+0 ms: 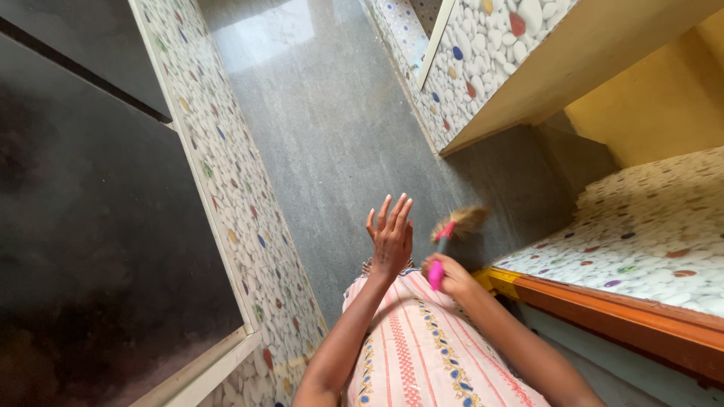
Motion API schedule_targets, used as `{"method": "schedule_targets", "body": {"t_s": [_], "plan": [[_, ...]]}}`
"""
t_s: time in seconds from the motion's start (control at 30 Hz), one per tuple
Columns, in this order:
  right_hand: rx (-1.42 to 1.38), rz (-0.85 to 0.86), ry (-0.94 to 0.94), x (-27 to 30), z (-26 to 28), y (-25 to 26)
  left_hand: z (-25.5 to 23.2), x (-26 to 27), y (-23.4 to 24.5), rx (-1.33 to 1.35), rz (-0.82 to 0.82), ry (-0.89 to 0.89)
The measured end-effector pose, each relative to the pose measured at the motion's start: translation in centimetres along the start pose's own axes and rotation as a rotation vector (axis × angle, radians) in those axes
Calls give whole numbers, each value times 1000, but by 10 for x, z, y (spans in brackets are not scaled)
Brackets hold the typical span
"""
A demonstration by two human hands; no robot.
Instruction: The person sweeps the floor using a broom, moving along a hallway and around a table.
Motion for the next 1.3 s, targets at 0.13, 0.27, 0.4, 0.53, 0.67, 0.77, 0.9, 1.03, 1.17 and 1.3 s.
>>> {"method": "schedule_targets", "body": {"t_s": [0.13,0.27,0.4,0.53,0.67,0.77,0.9,1.03,1.17,1.3], "plan": [[192,135,-8,-50,-1,-52,-2,-2,3,-8,-11,49],[346,234,-10,-67,-8,-78,0,-7,4,-26,-42,93],[446,258,15,-62,0,-80,-8,-10,0,5,-31,91],[758,108,211,-29,45,-48,-13,-15,-14,21,-13,78],[866,-46,338,31,56,-6,-22,-14,-34,78,44,38],[658,9,367,72,39,14,-34,-13,-51,95,107,-12],[419,-177,413,109,21,50,-67,-11,-71,127,208,-181],[392,-321,560,129,4,88,-95,-9,-82,150,326,-341],[381,-415,834,130,2,110,-98,-2,-86,165,422,-391],[374,-584,885,119,17,120,-102,3,-83,151,446,-444]]}}
Point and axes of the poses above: each hand's wrist, its own x-axis away from the middle knuckle, its own y-axis out of the back of the hand, z = x × y, the point moved 9 cm from there along -x, towards the middle knuckle, and after that the axes turned 6 degrees about y, right-handed, at the moved point
